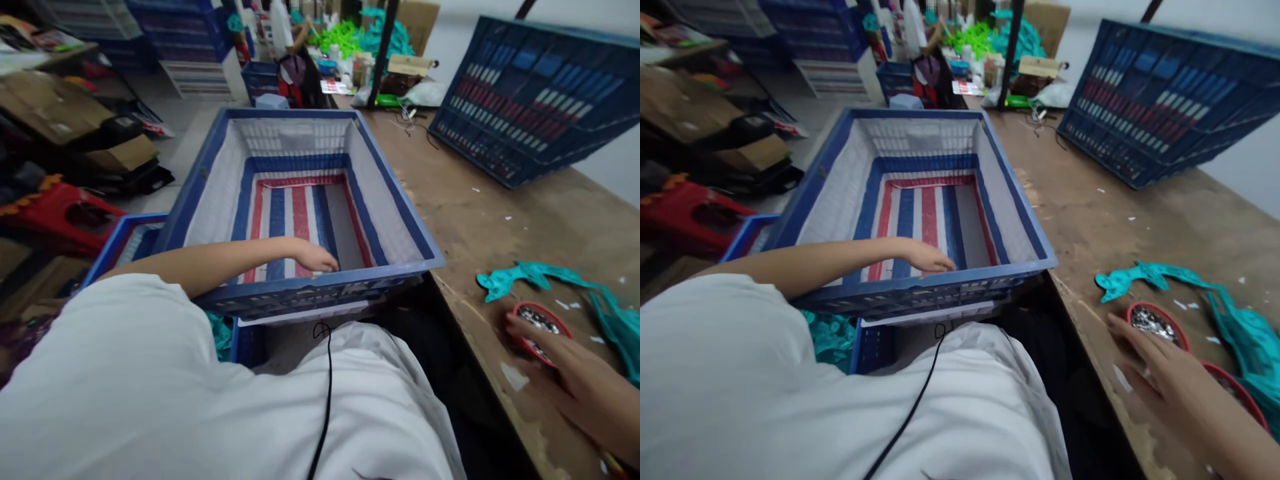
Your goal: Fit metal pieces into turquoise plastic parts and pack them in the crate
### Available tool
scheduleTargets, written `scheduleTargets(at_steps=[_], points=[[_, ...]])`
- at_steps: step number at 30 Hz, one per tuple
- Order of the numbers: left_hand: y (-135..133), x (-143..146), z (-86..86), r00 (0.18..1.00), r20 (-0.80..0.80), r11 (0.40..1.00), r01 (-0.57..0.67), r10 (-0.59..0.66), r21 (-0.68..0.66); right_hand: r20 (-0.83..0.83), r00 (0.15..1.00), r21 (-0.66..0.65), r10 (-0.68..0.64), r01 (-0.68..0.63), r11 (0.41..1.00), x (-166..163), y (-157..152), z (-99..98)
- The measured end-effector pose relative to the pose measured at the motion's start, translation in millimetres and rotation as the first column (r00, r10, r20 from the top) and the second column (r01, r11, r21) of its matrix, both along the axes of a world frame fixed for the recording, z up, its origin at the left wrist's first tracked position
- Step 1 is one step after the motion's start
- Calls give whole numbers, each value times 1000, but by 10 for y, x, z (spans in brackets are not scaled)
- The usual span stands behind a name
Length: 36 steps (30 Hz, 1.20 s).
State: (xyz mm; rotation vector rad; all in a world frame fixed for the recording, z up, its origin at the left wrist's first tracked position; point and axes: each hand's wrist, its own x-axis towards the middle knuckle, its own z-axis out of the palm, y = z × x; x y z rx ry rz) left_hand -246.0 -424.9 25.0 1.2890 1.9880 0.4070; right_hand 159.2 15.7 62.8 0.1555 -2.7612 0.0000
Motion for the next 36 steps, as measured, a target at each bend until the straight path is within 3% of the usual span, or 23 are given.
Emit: scheduleTargets(at_steps=[3, 5, 6, 8, 11, 13, 15, 17, 21, 28, 30, 33, 36], points=[[-276, 228, 646, 984, -157, 970, -44, 83, 239, -23, 995, 115, 98, -94, 989, -858, -305, 124], [-491, 584, 902, 953, -272, 964, -63, 135, 257, -19, 992, 175, 126, -121, 977, -1330, -598, 109], [-584, 795, 940, 924, -343, 972, -99, 170, 214, 0, 988, 188, 157, -154, 970, -1527, -737, 72], [-716, 1195, 831, 826, -481, 955, -268, 294, 125, 76, 971, 179, 227, -237, 955, -1840, -955, -41], [-763, 1547, 406, 652, -571, 837, -532, 500, 126, 173, 958, 151, 230, -257, 955, -2102, -1088, -224], [-733, 1576, 151, 587, -563, 785, -586, 582, 201, 170, 967, 167, 190, -218, 962, -2172, -1066, -293], [-708, 1501, 25, 577, -541, 779, -558, 611, 285, 160, 972, 198, 171, -202, 959, -2210, -1004, -289], [-723, 1395, 27, 585, -533, 790, -497, 611, 361, 184, 969, 223, 166, -206, 953, -2252, -963, -212], [-899, 1244, 203, 544, -557, 778, -438, 628, 450, 173, 977, 270, 122, -166, 948, -2339, -1133, 66], [-1561, 941, 495, 305, -633, 701, -369, 712, 611, 13, 1000, 289, 14, -18, 957, -2290, -1991, 487], [-1791, 826, 570, 251, -644, 690, -316, 723, 651, 36, 999, 262, -4, -6, 965, -2230, -2229, 523], [-2142, 699, 616, 235, -680, 720, -221, 694, 658, 114, 993, 190, -22, 0, 982, -2124, -2585, 460], [-2482, 676, 488, 220, -706, 739, -167, 674, 653, 167, 985, 123, -35, 15, 992, -2033, -2945, 300]])
